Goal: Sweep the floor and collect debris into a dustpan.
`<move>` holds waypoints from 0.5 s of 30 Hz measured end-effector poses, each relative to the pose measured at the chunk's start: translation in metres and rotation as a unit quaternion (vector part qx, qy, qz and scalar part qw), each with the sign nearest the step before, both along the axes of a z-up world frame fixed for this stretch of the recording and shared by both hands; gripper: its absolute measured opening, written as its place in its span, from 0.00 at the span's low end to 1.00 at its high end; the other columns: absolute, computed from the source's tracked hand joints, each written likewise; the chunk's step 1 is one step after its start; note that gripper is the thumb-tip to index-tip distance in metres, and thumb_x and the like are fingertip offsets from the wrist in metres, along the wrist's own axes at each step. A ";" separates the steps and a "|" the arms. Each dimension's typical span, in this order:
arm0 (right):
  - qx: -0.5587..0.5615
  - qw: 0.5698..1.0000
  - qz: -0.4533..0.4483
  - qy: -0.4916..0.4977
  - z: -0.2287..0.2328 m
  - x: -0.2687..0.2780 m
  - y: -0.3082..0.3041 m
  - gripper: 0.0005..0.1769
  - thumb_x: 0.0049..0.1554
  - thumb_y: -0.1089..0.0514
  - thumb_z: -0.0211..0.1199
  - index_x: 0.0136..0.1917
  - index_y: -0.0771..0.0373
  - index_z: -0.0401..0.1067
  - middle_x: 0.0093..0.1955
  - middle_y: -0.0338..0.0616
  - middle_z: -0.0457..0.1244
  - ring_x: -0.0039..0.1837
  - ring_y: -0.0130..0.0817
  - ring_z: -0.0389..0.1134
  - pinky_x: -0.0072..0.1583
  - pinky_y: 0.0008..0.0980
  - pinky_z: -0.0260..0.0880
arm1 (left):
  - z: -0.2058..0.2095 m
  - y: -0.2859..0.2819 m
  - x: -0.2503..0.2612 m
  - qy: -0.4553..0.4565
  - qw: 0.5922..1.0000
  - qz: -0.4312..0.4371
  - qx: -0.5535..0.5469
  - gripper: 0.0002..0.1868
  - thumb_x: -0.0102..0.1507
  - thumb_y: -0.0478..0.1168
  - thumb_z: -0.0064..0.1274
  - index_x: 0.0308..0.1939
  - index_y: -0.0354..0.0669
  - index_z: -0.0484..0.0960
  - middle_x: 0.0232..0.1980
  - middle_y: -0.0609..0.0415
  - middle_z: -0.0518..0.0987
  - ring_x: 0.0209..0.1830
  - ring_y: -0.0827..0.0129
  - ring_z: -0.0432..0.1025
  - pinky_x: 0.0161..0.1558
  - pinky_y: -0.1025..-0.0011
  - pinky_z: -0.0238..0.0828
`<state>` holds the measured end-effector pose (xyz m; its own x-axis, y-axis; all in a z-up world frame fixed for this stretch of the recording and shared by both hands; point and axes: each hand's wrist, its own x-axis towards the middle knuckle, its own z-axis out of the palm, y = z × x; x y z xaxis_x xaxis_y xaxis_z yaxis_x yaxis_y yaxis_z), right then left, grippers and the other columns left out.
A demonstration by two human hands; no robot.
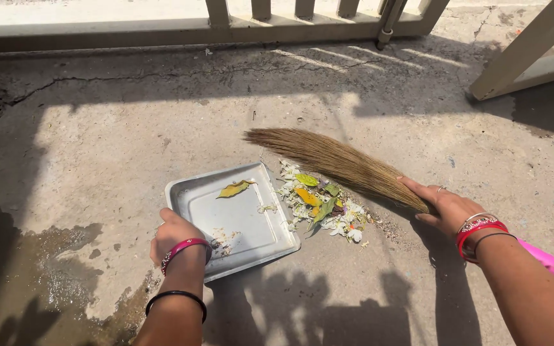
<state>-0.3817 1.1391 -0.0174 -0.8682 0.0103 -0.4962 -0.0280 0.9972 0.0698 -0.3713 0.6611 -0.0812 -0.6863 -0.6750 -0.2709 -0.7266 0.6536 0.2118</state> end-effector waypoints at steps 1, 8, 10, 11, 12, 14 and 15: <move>0.001 1.000 -0.001 0.001 -0.012 0.006 0.007 0.48 0.59 0.47 0.62 0.80 0.17 0.37 0.72 0.34 0.60 0.70 0.40 0.67 0.72 0.40 0.68 | 0.004 0.002 0.002 0.001 1.000 -0.001 0.001 0.12 0.71 0.37 0.41 0.58 0.38 0.69 0.45 0.38 0.85 0.49 0.51 0.80 0.52 0.56 0.75; -0.049 0.998 -0.025 -0.016 -0.006 0.036 0.017 0.49 0.57 0.47 0.64 0.79 0.17 0.37 0.76 0.31 0.58 0.74 0.36 0.63 0.76 0.38 0.62 | -0.015 0.000 -0.007 0.032 0.990 0.103 0.086 0.27 0.77 0.50 0.28 0.60 0.33 0.77 0.42 0.38 0.86 0.46 0.54 0.81 0.52 0.60 0.75; -0.025 0.998 -0.031 -0.039 -0.021 0.052 0.036 0.49 0.58 0.45 0.63 0.80 0.17 0.36 0.75 0.30 0.59 0.75 0.35 0.64 0.76 0.37 0.64 | -0.026 -0.001 -0.004 0.048 0.990 0.106 0.080 0.30 0.77 0.53 0.25 0.62 0.34 0.77 0.41 0.38 0.86 0.44 0.53 0.81 0.51 0.60 0.76; -0.046 0.998 -0.046 -0.017 -0.040 0.060 0.054 0.53 0.57 0.48 0.65 0.80 0.19 0.32 0.75 0.36 0.58 0.74 0.38 0.63 0.75 0.40 0.63 | -0.020 0.003 -0.003 0.042 0.995 0.075 0.055 0.30 0.76 0.53 0.24 0.60 0.35 0.77 0.41 0.39 0.86 0.44 0.53 0.82 0.50 0.59 0.77; -0.067 0.996 -0.060 0.005 -0.060 0.068 0.071 0.56 0.55 0.50 0.66 0.79 0.21 0.28 0.75 0.42 0.57 0.74 0.42 0.62 0.74 0.43 0.63 | -0.013 0.007 -0.003 0.035 0.998 0.043 0.030 0.30 0.75 0.53 0.23 0.58 0.37 0.78 0.40 0.39 0.86 0.44 0.52 0.82 0.49 0.58 0.78; -0.063 0.994 -0.087 -0.025 -0.088 0.088 0.082 0.61 0.56 0.52 0.67 0.81 0.26 0.22 0.71 0.50 0.61 0.72 0.45 0.65 0.73 0.42 0.65 | 0.010 0.021 0.004 0.030 0.995 0.074 0.060 0.36 0.76 0.56 0.20 0.50 0.33 0.82 0.41 0.38 0.85 0.46 0.51 0.81 0.52 0.59 0.76; -0.059 0.990 -0.116 -0.057 -0.102 0.100 0.089 0.66 0.57 0.54 0.67 0.83 0.32 0.15 0.66 0.59 0.64 0.69 0.49 0.68 0.73 0.42 0.66 | 0.021 0.030 0.007 0.023 0.990 0.102 0.089 0.44 0.77 0.60 0.18 0.42 0.30 0.87 0.42 0.36 0.85 0.47 0.50 0.80 0.54 0.59 0.75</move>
